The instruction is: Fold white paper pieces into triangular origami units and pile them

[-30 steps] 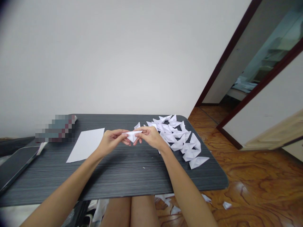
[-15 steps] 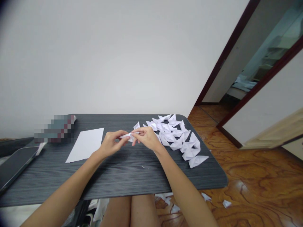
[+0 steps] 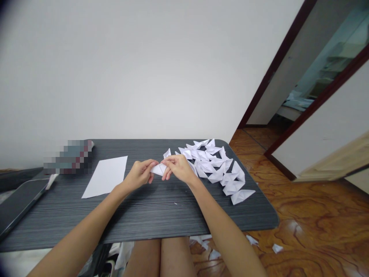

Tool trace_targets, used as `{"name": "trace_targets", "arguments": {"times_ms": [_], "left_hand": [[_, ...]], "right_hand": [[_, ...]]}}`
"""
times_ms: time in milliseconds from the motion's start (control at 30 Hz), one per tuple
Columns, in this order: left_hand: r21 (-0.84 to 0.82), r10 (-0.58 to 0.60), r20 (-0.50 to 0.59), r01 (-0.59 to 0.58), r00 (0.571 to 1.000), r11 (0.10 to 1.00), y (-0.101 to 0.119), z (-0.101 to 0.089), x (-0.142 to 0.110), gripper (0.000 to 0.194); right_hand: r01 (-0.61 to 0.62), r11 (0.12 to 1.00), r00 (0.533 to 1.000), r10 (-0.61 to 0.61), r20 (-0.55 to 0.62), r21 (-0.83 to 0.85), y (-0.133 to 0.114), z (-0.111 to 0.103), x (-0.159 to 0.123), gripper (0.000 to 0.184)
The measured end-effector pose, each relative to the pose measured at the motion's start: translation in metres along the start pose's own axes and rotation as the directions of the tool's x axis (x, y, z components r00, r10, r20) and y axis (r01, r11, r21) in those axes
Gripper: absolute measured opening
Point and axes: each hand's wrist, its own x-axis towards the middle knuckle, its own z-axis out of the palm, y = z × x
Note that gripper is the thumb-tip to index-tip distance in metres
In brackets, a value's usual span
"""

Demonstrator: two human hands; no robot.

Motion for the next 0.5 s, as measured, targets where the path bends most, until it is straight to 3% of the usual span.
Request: {"name": "trace_targets", "arguments": {"times_ms": [100,333,500], "left_hand": [[-0.098,-0.075,0.049,0.080,0.996,0.992,0.0011,-0.0002,0.0001,0.035],[-0.169,-0.013,0.119,0.033,0.993,0.985,0.0041,-0.0002,-0.0013,0.028],[-0.425,-0.115,0.205,0.195,0.972,0.884,0.0039,-0.0004,0.0009,0.034]], "right_hand": [[0.021,0.999,0.999,-0.022,-0.032,-0.050,0.0019,-0.0024,0.0007,0.029],[0.038,0.995,0.991,-0.048,-0.123,-0.088,0.0023,-0.0044,0.0008,0.025],[0.027,0.999,0.993,-0.029,-0.114,-0.022,0.0027,-0.0029,0.0020,0.025]]}}
